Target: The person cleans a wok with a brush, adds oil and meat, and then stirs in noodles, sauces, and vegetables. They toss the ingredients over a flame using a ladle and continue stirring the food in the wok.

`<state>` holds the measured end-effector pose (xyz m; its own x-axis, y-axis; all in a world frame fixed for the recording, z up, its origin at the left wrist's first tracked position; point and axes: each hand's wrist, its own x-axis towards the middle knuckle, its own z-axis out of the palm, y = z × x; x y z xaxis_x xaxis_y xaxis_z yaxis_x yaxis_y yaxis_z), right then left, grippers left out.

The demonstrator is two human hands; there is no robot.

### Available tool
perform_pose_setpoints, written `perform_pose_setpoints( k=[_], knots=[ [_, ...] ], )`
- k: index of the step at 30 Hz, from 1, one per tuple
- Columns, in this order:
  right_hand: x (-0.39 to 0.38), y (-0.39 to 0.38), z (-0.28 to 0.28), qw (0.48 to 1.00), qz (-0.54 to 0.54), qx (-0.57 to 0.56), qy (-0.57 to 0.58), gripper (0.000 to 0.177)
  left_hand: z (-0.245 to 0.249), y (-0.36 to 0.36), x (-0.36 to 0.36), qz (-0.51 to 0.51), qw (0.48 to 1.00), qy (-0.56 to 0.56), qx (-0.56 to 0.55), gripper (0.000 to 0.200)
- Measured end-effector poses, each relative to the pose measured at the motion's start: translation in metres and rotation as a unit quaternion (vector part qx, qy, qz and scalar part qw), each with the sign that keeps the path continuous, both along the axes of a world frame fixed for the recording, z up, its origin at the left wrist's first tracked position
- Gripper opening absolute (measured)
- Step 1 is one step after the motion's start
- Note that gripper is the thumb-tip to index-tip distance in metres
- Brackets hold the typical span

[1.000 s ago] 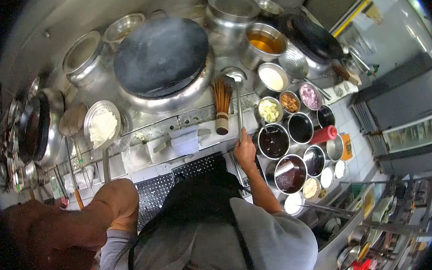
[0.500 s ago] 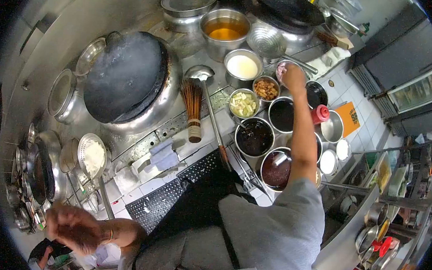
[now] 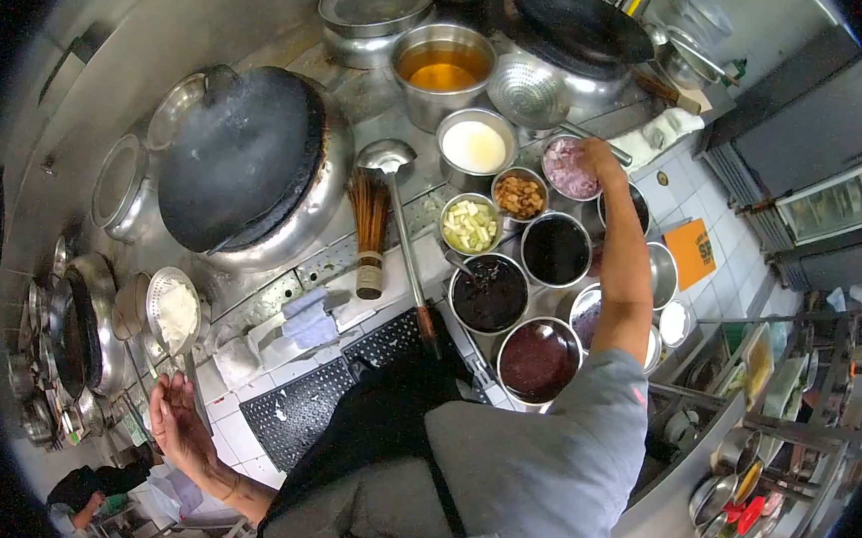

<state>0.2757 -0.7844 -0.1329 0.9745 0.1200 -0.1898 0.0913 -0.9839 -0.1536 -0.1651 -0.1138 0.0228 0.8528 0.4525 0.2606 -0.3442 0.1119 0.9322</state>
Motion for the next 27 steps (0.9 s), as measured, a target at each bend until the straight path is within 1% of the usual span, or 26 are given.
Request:
perform_pose_setpoints(
  k=[1,2,4,5,6,8,9,10,11,12,13,14,17,20,21,23,24,25,26,27],
  knots=[
    [-0.017,0.018,0.022,0.994,-0.068,0.024,0.085,0.062,-0.001,-0.002,-0.002,0.005,1.0,0.004,-0.018,0.029],
    [-0.026,0.023,0.017,0.994,-0.068,0.025,0.085,0.062,0.0,-0.003,-0.003,0.011,0.999,0.007,-0.035,0.029],
    [-0.036,0.033,0.007,0.999,-0.006,-0.021,0.025,0.074,0.001,-0.01,0.001,0.009,0.999,0.014,-0.036,0.029],
    [-0.034,0.042,0.009,0.993,-0.059,-0.04,0.091,0.077,0.002,-0.016,0.003,0.007,0.999,0.022,-0.038,0.029],
    [-0.033,0.052,0.018,0.994,-0.055,-0.041,0.09,0.077,0.003,-0.021,0.007,0.01,0.999,0.021,-0.039,0.029],
    [-0.034,0.064,0.027,0.982,-0.087,-0.012,0.166,0.07,0.006,-0.031,0.015,0.018,0.999,0.031,-0.019,0.028],
    [-0.024,0.046,0.001,0.993,-0.04,-0.009,0.11,0.057,0.006,-0.036,0.018,0.009,1.0,0.028,-0.007,0.028],
    [-0.018,0.039,-0.01,0.993,-0.041,-0.008,0.11,0.057,0.005,-0.038,0.017,0.008,1.0,0.028,-0.006,0.028],
    [-0.014,0.033,-0.016,0.996,0.031,-0.042,0.076,0.052,0.003,-0.041,0.017,-0.001,1.0,0.027,-0.009,0.027],
    [-0.013,0.033,-0.013,0.991,0.102,-0.076,0.041,0.047,0.002,-0.042,0.017,-0.01,1.0,0.025,-0.013,0.027],
    [-0.018,0.029,-0.008,0.992,0.116,-0.051,-0.007,0.038,0.001,-0.044,0.017,-0.011,1.0,0.022,-0.012,0.027],
    [-0.017,0.025,-0.001,0.992,0.116,-0.05,-0.009,0.038,0.001,-0.046,0.015,0.001,0.999,0.031,-0.007,0.026],
    [-0.02,0.022,0.026,0.994,-0.043,0.094,-0.021,0.026,-0.001,-0.041,0.007,0.019,0.999,0.046,-0.009,0.026],
    [-0.024,0.015,0.021,0.991,-0.041,0.115,-0.05,0.024,-0.011,-0.028,0.005,0.033,0.998,0.049,-0.029,0.026],
    [-0.033,0.022,0.031,0.989,-0.061,0.12,-0.055,0.022,-0.014,-0.023,0.003,0.045,0.997,0.052,-0.037,0.027],
    [-0.02,-0.004,0.004,0.98,-0.114,0.16,-0.041,0.018,-0.015,-0.016,0.003,0.057,0.996,0.055,-0.041,0.027],
    [-0.023,-0.005,0.013,0.968,-0.128,0.215,0.003,0.015,-0.016,-0.013,0.002,0.077,0.994,0.06,-0.04,0.026],
    [-0.024,-0.005,0.014,0.966,-0.098,0.237,-0.036,0.016,-0.017,-0.008,-0.002,0.086,0.993,0.06,-0.045,0.026],
    [-0.036,0.02,0.036,0.948,-0.127,0.291,-0.034,0.01,-0.013,-0.008,-0.004,0.11,0.99,0.077,-0.046,0.025],
    [-0.015,0.009,0.019,0.934,-0.113,0.338,-0.005,0.011,-0.011,-0.004,-0.008,0.107,0.99,0.065,-0.057,0.025]
  ],
)
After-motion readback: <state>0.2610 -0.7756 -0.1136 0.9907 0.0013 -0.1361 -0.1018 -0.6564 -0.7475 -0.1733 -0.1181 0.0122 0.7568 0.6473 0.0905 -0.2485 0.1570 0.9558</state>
